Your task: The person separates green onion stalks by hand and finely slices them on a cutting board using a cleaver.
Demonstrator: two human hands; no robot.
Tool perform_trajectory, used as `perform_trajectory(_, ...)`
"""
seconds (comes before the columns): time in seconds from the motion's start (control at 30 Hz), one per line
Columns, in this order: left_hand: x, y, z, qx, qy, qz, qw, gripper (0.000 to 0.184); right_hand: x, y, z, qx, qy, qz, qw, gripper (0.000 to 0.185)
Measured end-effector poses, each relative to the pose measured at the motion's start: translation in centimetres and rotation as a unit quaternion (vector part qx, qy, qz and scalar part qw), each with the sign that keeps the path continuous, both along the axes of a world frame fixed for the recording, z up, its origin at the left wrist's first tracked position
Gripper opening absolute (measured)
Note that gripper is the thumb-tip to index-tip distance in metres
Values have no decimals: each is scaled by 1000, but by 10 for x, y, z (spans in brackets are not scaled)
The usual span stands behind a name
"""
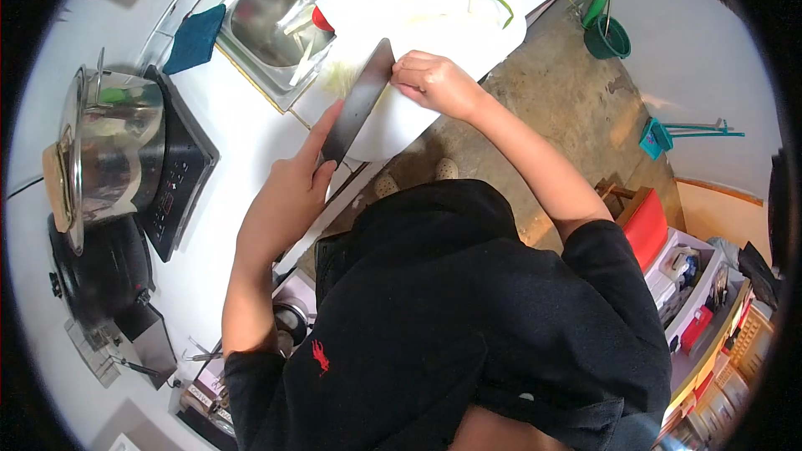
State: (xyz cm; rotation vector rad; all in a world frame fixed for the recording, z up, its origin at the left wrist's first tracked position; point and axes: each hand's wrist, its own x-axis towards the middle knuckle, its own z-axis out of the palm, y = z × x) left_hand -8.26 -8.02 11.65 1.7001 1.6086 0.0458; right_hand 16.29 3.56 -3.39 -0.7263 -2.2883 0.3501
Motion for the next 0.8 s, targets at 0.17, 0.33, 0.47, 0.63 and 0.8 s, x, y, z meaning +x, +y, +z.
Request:
perform_trajectory(0.17,-2,-6,9,-9,15,-3,1000,72,0,1,0,-3,0,4,1000,9)
perform_trajectory(0.33,-6,-17,18,-33,16,15,999,72,0,0,0,8,-13,-4,1000,8)
perform_trajectory(0.47,-9,-26,15,-26,8,30,999,71,-6,-3,2,6,-1,-12,1000,9)
perform_trajectory(0.63,-11,-32,-3,38,-59,26,997,68,-9,-4,2,-2,-23,47,999,12)
perform_trajectory(0.8,-11,-34,-2,25,-63,41,997,69,-11,-2,3,3,-32,68,997,12)
